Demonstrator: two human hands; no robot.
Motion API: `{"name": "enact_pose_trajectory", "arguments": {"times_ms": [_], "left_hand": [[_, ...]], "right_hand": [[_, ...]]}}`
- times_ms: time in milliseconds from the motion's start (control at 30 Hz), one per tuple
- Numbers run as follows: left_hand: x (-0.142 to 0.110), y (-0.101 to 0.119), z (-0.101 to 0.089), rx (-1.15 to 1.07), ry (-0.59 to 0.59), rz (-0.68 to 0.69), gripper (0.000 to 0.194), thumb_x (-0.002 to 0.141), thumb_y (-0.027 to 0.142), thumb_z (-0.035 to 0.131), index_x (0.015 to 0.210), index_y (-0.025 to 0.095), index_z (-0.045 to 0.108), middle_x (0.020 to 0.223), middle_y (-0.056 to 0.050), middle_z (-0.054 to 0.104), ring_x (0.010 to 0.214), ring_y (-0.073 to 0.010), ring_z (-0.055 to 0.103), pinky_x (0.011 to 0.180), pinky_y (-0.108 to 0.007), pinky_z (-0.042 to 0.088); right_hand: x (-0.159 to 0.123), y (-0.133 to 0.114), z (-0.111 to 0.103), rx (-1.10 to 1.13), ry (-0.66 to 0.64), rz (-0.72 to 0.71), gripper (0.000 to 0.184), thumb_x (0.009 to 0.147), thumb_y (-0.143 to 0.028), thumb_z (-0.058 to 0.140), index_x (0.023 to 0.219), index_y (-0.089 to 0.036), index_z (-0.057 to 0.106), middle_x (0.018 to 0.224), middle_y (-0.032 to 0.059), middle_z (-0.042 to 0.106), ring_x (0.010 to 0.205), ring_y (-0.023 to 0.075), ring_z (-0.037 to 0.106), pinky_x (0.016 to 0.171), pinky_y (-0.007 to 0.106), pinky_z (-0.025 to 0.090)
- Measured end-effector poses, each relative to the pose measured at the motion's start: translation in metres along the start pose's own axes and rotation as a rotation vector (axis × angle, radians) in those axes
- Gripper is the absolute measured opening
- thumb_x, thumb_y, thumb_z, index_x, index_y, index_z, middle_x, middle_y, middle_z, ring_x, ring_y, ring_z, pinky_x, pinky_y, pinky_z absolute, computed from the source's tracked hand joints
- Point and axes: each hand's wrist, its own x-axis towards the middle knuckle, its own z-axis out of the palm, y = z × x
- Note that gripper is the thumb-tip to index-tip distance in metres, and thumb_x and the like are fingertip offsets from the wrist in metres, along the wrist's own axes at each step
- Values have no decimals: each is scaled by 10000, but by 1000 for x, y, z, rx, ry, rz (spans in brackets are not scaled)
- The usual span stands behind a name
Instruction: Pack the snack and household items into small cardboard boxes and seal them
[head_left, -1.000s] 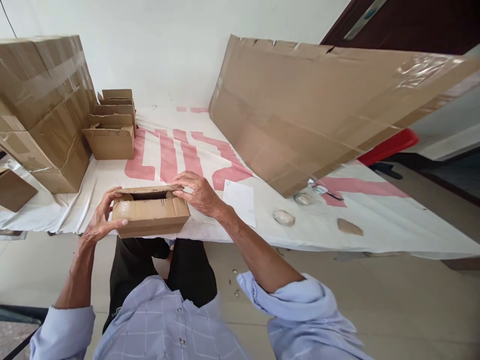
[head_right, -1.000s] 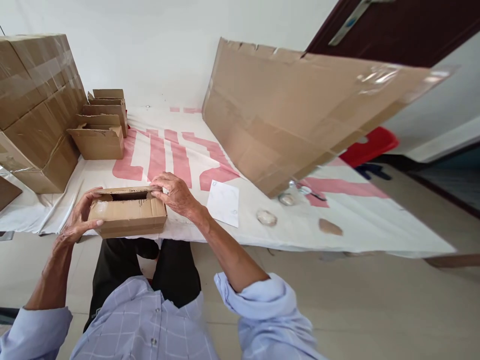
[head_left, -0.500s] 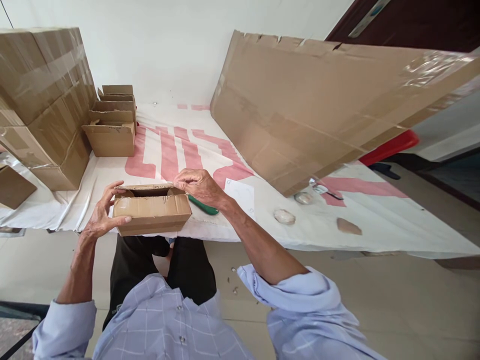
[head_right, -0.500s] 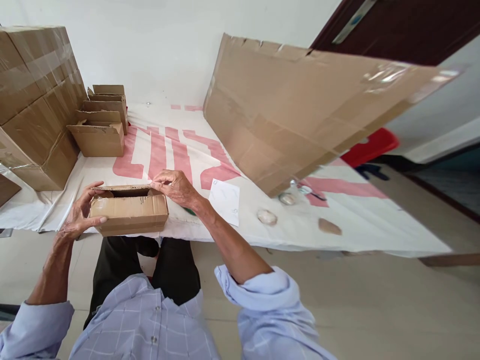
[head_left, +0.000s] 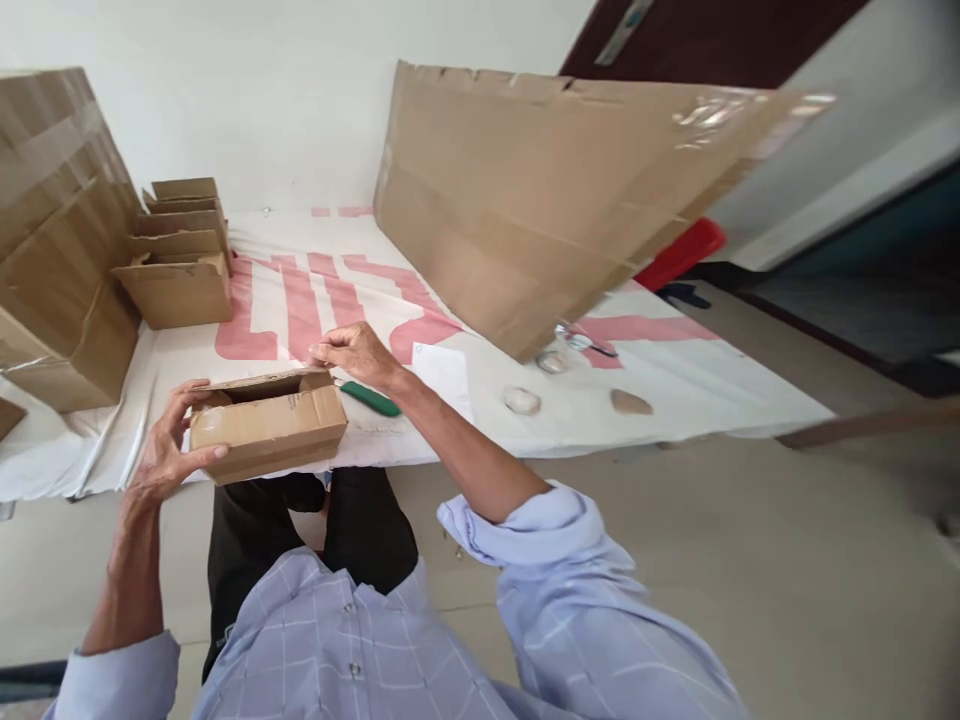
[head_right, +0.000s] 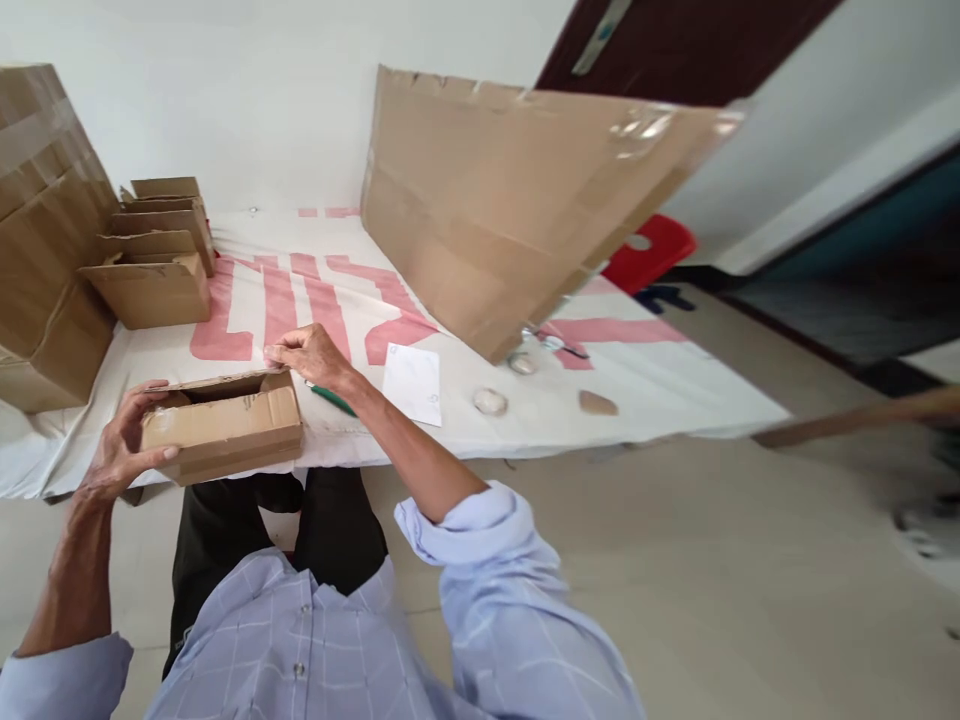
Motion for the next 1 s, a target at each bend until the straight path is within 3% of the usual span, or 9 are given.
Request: {"name": "enact_pose_trajectory", "arguments": {"times_ms": [100,200,333,500,667,867,1000], "left_hand": [[5,0,-1,21,33,12,773,647,687,975,1263,294,724,1558,-110,605,1474,-438,567,1098,-515,613],[9,0,-1,11,51,29,754,639,658,982,1259,318,722,1532,-88,620,1476,-421,560,1107,-521,606],[11,3,-4,55,21,11,700,690,564,971,1274,285,703,1555,-118,608,1498,-414,554,1106,-501,596],[12,6,-4,73,26,28,641,716,501,948,1265,279,702,1566,-121,611,1526,-411,541,1217,-559,523],[13,1,-1,55,50,41,629,692,474,954,1245,291,719,1546,-105,632,1523,-429,537,1263,-618,472],[14,3,-4,71,48,28,612,688,461,956,1234,319,718,1547,-83,633,1562,-428,502,1310,-649,409],[13,5,-5,78,50,3,625,673,449,960,1233,321,713,1567,-86,623,1568,-439,495,1293,-650,431]], "right_hand": [[4,7,3,148,57,52,534,751,-680,919,680,-189,723,789,62,770,768,171,693,722,308,584],[6,19,2,303,150,107,532,743,-694,933,740,-197,743,836,65,802,782,173,739,701,295,613],[-2,37,-20,395,360,77,584,719,-764,912,777,-212,732,829,44,799,713,160,737,666,293,626],[-27,69,-91,89,641,-34,567,791,-774,820,731,-226,688,747,20,727,659,162,649,632,308,555],[-60,106,-152,-308,763,-8,480,883,-647,700,655,-233,619,646,0,626,658,181,580,667,326,478],[-77,135,-169,-616,727,31,306,885,-394,702,648,-229,601,768,35,699,770,198,606,790,342,466],[-74,142,-169,-440,769,66,321,853,-390,755,618,-223,615,716,28,677,732,187,590,758,332,479]]}}
